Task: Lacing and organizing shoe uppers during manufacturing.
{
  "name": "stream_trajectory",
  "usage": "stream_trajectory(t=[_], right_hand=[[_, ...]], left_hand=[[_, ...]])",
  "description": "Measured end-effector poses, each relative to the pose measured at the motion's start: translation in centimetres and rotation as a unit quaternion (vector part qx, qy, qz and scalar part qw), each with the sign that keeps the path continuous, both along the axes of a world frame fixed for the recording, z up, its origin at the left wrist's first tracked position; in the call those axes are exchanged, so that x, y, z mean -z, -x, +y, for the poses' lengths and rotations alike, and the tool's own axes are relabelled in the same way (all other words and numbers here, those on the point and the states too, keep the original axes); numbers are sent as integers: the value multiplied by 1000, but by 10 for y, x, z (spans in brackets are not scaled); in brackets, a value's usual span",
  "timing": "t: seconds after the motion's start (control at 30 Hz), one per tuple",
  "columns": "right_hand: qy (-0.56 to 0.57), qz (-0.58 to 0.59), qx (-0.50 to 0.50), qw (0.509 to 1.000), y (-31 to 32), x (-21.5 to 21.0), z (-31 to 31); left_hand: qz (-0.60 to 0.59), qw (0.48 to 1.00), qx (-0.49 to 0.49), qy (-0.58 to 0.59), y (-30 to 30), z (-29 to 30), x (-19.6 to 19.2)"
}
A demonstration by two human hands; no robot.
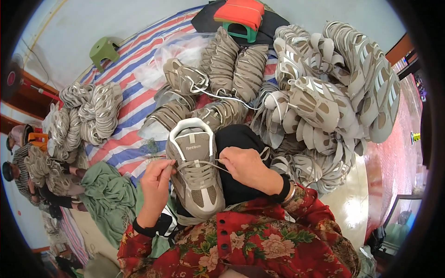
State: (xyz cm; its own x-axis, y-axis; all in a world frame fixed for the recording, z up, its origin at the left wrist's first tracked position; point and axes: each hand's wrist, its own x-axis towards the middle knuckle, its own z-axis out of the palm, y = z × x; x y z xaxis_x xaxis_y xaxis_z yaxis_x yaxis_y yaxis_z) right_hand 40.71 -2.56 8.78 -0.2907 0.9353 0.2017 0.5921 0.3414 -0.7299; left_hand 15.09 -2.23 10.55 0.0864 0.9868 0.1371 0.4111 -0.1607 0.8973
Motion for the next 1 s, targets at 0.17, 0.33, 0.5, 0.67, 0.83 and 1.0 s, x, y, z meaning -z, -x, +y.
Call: stream_trajectory(t=[0.17, 0.33, 0.5, 0.67, 0.83, 1.0], right_hand=[[36, -34, 11, 999, 3, 0, 10], [39, -59, -48, 996, 6, 2, 17], [-54, -138, -66, 987, 14, -3, 7], [23, -46, -118, 992, 1, -3, 20], [-8, -35, -116, 993, 2, -3, 23], [-144, -101, -90, 980, 3, -22, 33]], left_hand=[[-85, 974, 20, 207, 1, 0, 1], [27, 986, 83, 140, 11, 4, 9], [52, 989, 119, 73, 3, 14, 7], [73, 977, 172, 103, 12, 24, 2], [46, 981, 145, 120, 6, 26, 2], [344, 919, 128, -144, -15, 23, -12]])
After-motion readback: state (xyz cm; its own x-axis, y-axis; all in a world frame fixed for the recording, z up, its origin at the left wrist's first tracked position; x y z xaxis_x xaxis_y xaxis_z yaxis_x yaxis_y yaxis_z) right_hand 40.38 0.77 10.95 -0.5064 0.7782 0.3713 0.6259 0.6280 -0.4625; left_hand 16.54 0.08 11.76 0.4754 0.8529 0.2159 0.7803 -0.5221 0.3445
